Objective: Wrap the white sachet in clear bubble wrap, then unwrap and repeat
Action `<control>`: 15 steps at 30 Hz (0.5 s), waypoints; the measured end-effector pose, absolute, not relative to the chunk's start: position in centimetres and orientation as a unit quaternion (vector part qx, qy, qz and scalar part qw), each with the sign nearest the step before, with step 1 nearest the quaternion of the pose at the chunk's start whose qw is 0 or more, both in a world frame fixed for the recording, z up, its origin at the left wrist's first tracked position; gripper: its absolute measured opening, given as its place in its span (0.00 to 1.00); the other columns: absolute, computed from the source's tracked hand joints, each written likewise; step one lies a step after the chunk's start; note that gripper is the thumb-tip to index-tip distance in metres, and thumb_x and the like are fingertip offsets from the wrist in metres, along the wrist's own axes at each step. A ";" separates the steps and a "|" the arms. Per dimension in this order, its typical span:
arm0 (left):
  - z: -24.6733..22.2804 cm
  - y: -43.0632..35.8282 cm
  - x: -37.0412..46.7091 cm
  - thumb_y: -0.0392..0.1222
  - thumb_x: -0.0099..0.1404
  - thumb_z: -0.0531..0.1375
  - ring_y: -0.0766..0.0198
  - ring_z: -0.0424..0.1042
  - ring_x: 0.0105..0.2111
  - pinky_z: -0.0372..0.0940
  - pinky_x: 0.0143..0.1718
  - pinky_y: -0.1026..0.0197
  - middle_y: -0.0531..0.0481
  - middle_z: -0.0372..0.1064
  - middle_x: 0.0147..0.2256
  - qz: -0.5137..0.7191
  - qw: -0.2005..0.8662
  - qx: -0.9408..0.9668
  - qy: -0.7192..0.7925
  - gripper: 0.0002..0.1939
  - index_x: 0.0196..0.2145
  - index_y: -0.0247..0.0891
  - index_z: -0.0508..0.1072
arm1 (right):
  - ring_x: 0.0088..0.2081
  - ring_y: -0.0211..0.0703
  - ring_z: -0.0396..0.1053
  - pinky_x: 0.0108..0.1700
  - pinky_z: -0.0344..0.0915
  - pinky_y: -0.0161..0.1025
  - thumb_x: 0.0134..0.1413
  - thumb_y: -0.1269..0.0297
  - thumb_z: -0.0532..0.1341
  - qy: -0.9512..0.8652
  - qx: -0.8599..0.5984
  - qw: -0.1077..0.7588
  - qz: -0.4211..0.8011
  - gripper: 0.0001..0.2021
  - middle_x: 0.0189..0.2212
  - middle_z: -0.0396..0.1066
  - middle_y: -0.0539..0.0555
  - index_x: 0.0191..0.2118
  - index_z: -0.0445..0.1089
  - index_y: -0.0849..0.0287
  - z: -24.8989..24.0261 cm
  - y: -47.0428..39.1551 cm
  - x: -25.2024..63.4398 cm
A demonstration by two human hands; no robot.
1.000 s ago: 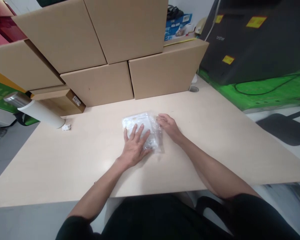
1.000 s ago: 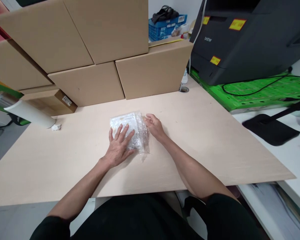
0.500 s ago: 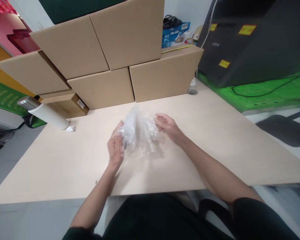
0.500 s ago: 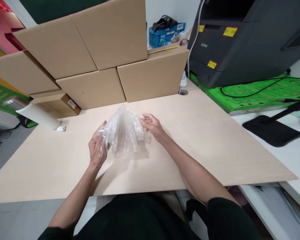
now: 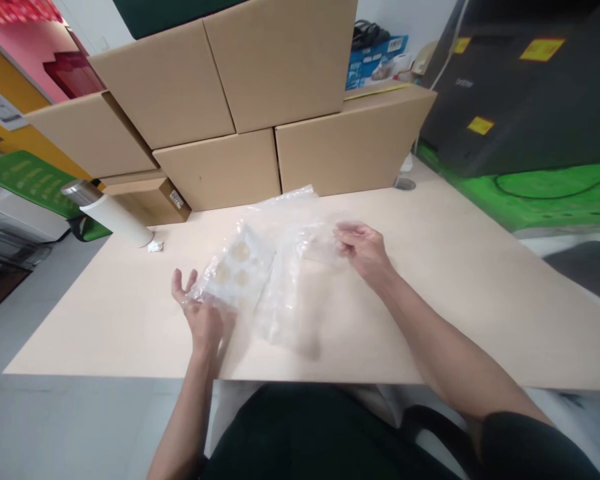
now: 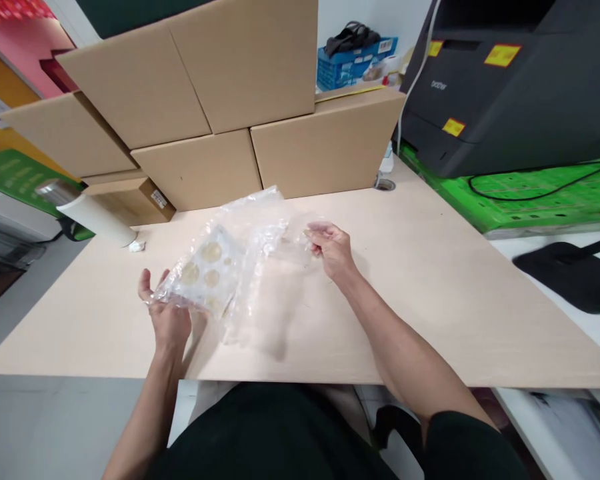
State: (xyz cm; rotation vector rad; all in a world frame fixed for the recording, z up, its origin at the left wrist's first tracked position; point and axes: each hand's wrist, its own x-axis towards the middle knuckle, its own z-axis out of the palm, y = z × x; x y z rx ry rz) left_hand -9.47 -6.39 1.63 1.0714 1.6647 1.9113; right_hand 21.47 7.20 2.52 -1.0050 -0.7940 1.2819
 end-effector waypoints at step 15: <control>2.3 -10.0 -13.0 0.38 0.61 0.60 0.48 0.73 0.52 0.69 0.51 0.44 0.37 0.63 0.61 0.382 0.045 0.513 0.767 0.36 0.66 0.43 0.58 | 0.52 0.48 0.71 0.40 0.73 0.39 0.43 0.44 0.70 -0.390 -0.438 0.550 0.595 0.29 0.55 0.68 0.54 0.51 0.67 0.47 3.2 5.1 20.4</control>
